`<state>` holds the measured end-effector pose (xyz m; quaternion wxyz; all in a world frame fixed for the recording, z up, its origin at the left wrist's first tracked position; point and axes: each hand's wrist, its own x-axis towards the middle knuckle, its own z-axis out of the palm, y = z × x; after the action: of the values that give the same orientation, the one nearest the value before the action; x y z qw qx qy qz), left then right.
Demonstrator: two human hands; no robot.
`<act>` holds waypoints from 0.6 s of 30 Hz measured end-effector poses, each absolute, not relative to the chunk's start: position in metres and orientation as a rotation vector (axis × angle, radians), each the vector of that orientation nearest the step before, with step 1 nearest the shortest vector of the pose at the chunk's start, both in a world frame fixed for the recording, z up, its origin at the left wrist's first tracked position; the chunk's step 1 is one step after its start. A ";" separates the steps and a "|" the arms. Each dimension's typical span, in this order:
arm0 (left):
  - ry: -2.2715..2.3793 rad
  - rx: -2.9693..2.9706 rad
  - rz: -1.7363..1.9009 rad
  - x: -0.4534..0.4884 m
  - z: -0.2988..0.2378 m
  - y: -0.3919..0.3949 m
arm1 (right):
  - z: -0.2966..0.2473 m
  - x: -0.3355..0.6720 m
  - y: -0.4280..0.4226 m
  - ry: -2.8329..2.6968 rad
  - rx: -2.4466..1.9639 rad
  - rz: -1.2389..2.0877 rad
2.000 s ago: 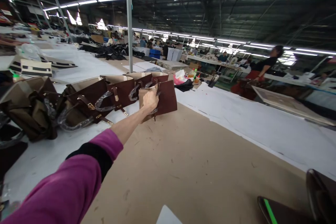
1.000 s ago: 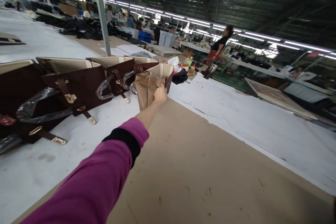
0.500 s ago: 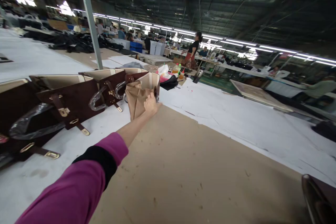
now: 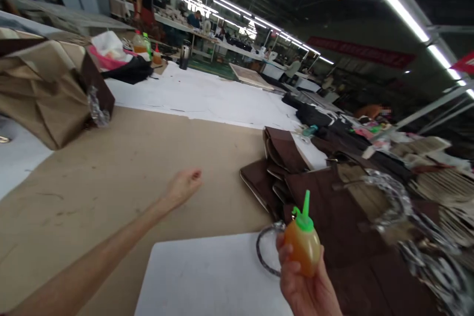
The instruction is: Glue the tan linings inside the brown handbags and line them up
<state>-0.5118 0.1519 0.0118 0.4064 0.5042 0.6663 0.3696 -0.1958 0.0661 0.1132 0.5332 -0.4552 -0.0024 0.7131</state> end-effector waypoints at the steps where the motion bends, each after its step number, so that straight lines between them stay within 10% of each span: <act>1: 1.487 1.168 0.952 -0.475 0.009 0.146 | 0.112 -0.188 0.066 0.024 -1.012 1.726; 18: 1.275 1.203 1.051 -0.277 0.028 0.064 | 0.107 -0.043 0.018 -0.091 -0.686 1.979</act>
<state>-0.2771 0.0642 0.0276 0.5216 0.5023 0.5323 0.4385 -0.0433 0.0181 0.1072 0.4990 -0.2836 -0.0378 0.8180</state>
